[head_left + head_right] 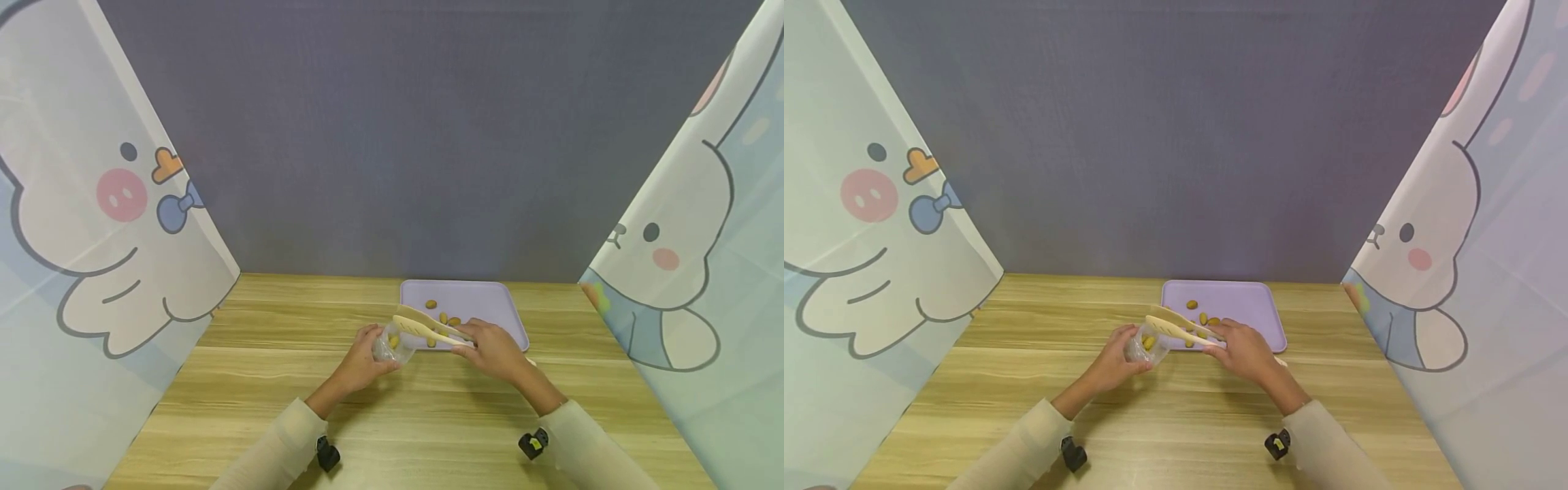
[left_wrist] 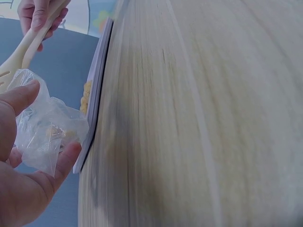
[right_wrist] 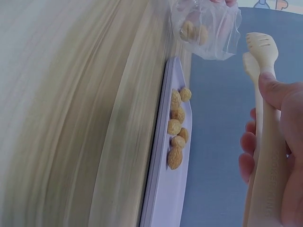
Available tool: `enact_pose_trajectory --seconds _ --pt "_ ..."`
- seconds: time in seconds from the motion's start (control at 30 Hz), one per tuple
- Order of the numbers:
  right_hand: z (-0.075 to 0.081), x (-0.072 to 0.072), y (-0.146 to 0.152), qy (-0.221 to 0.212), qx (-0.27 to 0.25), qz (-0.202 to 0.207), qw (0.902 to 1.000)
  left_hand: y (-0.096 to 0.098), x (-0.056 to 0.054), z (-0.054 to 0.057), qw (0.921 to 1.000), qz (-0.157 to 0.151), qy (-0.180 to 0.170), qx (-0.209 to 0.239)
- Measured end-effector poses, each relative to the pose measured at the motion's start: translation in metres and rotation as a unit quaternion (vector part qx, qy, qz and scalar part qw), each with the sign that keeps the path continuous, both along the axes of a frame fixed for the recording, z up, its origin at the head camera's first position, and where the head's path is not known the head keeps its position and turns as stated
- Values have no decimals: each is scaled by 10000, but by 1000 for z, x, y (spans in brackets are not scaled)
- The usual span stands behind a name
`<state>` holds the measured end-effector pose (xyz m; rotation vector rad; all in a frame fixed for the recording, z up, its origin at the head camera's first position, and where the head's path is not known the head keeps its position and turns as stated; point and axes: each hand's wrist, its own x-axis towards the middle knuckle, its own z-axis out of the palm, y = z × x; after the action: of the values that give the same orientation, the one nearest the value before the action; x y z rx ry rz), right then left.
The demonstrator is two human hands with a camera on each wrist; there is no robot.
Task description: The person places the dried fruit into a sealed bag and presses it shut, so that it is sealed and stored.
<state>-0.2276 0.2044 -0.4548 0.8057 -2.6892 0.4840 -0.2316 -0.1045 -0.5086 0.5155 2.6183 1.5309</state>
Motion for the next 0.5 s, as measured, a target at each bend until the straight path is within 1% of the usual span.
enact_pose_trajectory --seconds 0.23,0.5 --pt "-2 0 8 -74 -31 -84 9999 -1 -1 -3 10000 31 -19 33" --pt "-12 -2 23 -14 94 -190 9998 -3 -1 -4 9999 62 -112 -32"
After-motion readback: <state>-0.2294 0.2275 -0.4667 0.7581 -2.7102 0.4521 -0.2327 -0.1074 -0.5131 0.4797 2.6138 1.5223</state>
